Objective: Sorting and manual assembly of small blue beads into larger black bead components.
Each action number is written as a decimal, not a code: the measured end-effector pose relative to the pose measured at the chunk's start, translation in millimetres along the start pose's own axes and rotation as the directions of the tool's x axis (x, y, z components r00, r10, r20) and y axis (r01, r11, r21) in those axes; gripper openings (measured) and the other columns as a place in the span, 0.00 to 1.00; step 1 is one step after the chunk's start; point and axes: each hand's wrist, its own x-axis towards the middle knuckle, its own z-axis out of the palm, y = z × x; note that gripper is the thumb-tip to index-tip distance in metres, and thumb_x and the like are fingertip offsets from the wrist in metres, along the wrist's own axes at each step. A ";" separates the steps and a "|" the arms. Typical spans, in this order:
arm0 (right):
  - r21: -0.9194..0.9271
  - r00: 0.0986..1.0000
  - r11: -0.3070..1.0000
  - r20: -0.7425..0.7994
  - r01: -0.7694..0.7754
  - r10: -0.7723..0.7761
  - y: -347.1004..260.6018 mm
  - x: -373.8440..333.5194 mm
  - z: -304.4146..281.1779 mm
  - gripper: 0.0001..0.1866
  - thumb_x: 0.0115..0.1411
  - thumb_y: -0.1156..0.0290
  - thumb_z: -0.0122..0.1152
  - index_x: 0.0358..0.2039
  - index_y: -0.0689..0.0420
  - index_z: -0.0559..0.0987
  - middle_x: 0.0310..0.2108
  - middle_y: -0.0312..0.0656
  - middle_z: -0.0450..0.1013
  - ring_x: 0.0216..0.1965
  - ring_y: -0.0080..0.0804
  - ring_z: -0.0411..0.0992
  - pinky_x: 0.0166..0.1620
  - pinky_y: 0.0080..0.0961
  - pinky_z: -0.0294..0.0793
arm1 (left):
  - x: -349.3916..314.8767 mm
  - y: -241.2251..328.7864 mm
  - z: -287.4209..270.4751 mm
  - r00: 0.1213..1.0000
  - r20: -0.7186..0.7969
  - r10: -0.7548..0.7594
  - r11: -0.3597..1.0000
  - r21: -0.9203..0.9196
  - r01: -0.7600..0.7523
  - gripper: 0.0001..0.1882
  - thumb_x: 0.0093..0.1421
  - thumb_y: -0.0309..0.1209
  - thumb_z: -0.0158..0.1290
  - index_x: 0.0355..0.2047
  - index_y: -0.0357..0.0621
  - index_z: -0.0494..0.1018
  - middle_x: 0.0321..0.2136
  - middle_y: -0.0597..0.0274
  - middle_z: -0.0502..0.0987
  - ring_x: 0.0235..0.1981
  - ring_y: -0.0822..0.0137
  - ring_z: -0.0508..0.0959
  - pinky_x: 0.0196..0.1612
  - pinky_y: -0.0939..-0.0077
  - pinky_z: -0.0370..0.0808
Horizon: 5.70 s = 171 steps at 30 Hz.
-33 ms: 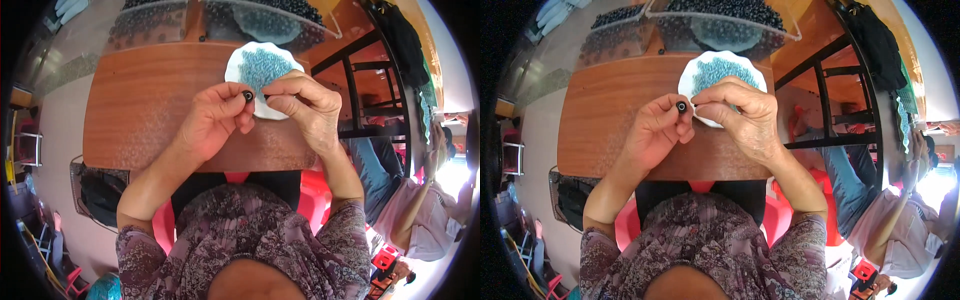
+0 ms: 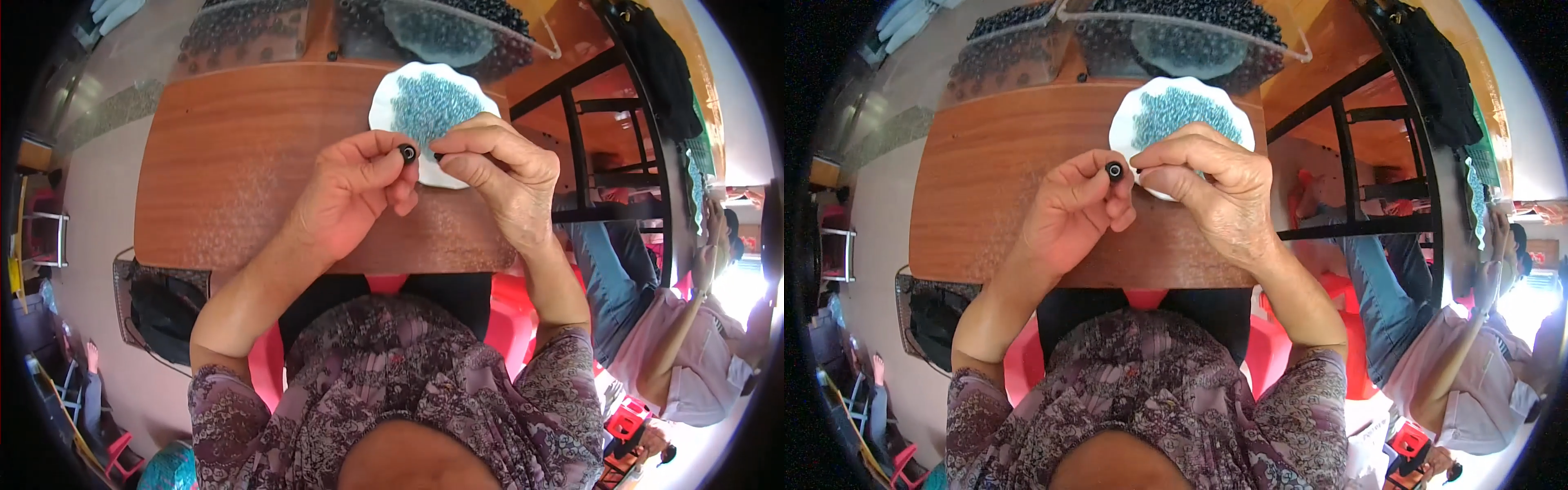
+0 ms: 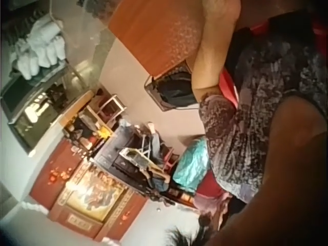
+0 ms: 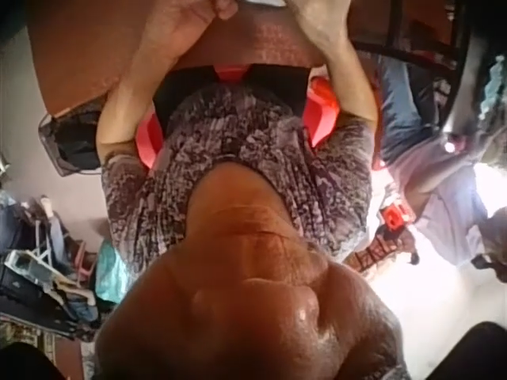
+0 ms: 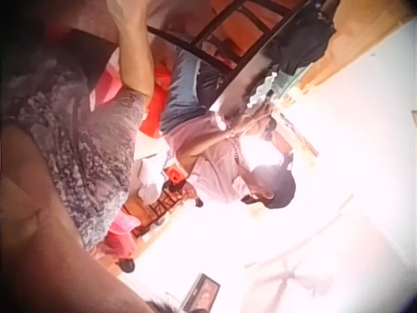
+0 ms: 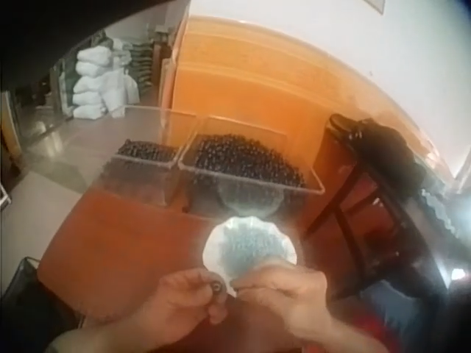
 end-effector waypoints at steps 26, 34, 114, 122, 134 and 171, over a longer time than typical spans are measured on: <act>-0.077 0.998 0.997 -0.065 0.017 -0.022 -9.9 -30.0 20.7 0.09 0.40 0.86 0.65 0.25 0.65 0.77 0.28 0.42 0.72 0.32 0.28 0.70 0.37 0.21 0.68 | -30.2 -25.3 1.3 0.995 -0.089 -0.040 0.999 -0.009 0.040 0.11 0.58 0.26 0.50 0.40 0.35 0.69 0.26 0.60 0.73 0.23 0.70 0.71 0.29 0.76 0.67; -0.013 0.998 0.999 -0.042 -0.038 0.038 -4.9 -29.8 23.3 0.08 0.40 0.86 0.64 0.25 0.65 0.78 0.28 0.43 0.73 0.32 0.28 0.69 0.37 0.22 0.68 | -33.0 -25.3 0.5 0.996 -0.075 -0.055 0.997 -0.055 0.051 0.09 0.56 0.24 0.53 0.37 0.32 0.70 0.27 0.57 0.74 0.23 0.69 0.73 0.28 0.80 0.71; -0.547 0.877 0.793 -0.200 0.269 -0.436 30.1 -14.5 86.3 0.20 0.37 0.86 0.61 0.35 0.63 0.76 0.32 0.43 0.75 0.32 0.34 0.72 0.35 0.25 0.68 | -33.8 -5.1 -2.7 0.930 -0.297 0.216 0.963 0.224 -0.152 0.08 0.57 0.28 0.52 0.31 0.34 0.75 0.27 0.67 0.75 0.31 0.78 0.72 0.38 0.85 0.66; -0.569 0.804 0.718 -0.158 0.400 -0.573 37.0 -8.0 86.6 0.20 0.33 0.88 0.57 0.33 0.65 0.74 0.29 0.45 0.73 0.26 0.37 0.70 0.31 0.28 0.65 | -34.4 -10.4 3.4 0.886 -0.313 0.341 0.915 0.328 -0.236 0.08 0.56 0.27 0.53 0.31 0.32 0.75 0.28 0.66 0.76 0.32 0.79 0.71 0.38 0.85 0.66; -0.580 0.854 0.746 -0.157 0.327 -0.496 49.1 -18.2 97.3 0.22 0.39 0.86 0.58 0.40 0.68 0.73 0.35 0.49 0.73 0.32 0.39 0.71 0.35 0.30 0.66 | -26.5 -20.8 -5.7 0.874 -0.369 0.315 0.931 0.301 -0.209 0.10 0.60 0.30 0.51 0.33 0.34 0.73 0.28 0.67 0.75 0.31 0.80 0.70 0.37 0.85 0.65; -0.673 0.972 0.708 0.077 0.214 -0.221 64.2 -6.5 25.2 0.11 0.41 0.81 0.64 0.28 0.58 0.78 0.21 0.40 0.66 0.26 0.38 0.65 0.31 0.31 0.61 | 39.9 86.9 -69.7 0.749 0.382 0.541 -0.555 0.832 -0.023 0.09 0.48 0.18 0.54 0.31 0.37 0.73 0.28 0.53 0.75 0.30 0.59 0.77 0.31 0.70 0.75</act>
